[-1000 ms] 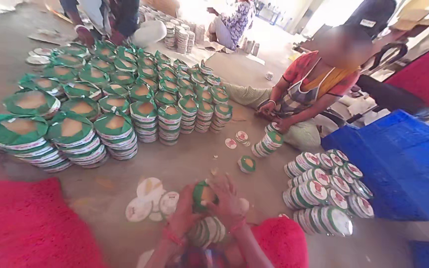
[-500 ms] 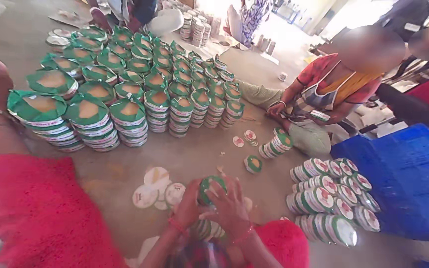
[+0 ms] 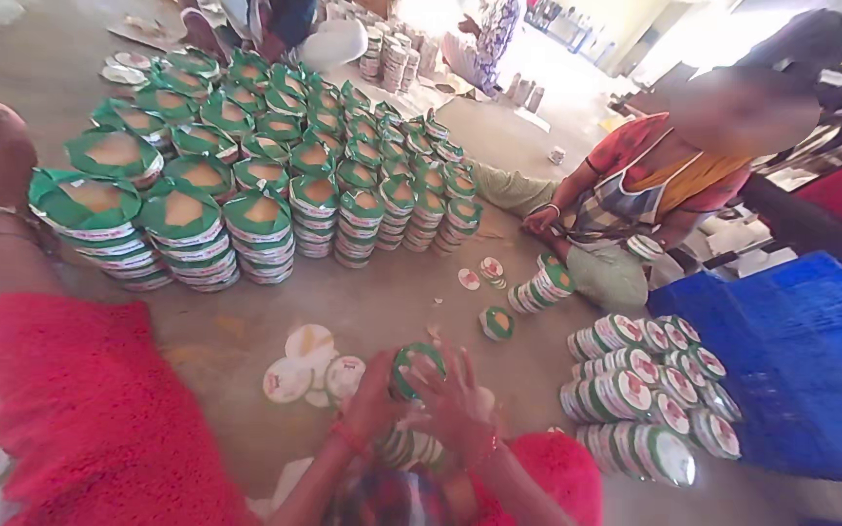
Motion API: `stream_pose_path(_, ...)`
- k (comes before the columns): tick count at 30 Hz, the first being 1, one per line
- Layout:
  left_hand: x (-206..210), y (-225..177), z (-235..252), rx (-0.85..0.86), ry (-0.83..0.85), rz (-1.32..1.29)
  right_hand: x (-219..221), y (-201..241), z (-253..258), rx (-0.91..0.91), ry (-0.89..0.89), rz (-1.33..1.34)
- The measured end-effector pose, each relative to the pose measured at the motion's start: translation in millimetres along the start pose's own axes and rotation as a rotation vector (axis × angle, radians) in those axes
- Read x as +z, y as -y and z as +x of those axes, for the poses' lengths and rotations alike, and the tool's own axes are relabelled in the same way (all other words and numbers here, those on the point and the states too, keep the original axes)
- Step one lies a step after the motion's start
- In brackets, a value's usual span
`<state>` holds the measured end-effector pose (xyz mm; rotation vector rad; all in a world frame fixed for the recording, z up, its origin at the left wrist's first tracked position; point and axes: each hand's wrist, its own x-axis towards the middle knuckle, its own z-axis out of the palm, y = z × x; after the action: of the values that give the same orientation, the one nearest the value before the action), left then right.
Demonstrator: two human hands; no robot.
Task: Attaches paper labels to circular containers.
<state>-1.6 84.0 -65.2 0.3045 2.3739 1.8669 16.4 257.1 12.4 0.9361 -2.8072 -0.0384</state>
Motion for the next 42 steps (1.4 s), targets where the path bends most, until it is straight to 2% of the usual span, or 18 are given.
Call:
stream_pose_path(8,1.0,4.7,2.5,0.032,0.001,-0.001,-5.1,4.9,-7.4,-0.149,-0.118,-0.129)
stream_pose_path(12,2.5,4.4,2.0,0.012,-0.012,-0.057,-16.2,5.0,0.7,-0.067,-0.104,-0.085)
stream_pose_path(15,1.2,3.9,1.0,0.003,-0.007,-0.044,-11.7,3.1,-1.1,0.018,-0.115,0.011)
stream_pose_path(20,-0.9,1.4,1.4,0.015,0.009,0.008,2.9,-0.9,-19.8,0.008,-0.083,0.147)
stream_pose_path(23,-1.6,-4.4,0.3,-0.019,0.020,0.015,-1.0,-1.8,-30.9,0.173,-0.114,0.456)
stream_pose_path(25,-1.0,-5.3,0.7,-0.021,0.011,0.009,2.1,-3.6,-38.7,0.257,-0.208,0.577)
stream_pose_path(30,2.2,-0.1,-0.4,-0.011,-0.004,0.058,19.1,10.1,-65.0,0.226,-0.123,0.162)
stream_pose_path(34,2.9,0.1,-2.1,-0.020,-0.012,0.048,17.3,11.3,-71.3,0.362,-0.156,0.350)
stream_pose_path(38,4.2,-0.4,-4.7,-0.027,-0.023,0.013,20.0,7.4,-68.0,0.425,-0.086,0.270)
stream_pose_path(42,4.6,1.7,-5.8,0.015,-0.032,0.003,20.7,5.3,-64.7,0.427,-0.221,0.358)
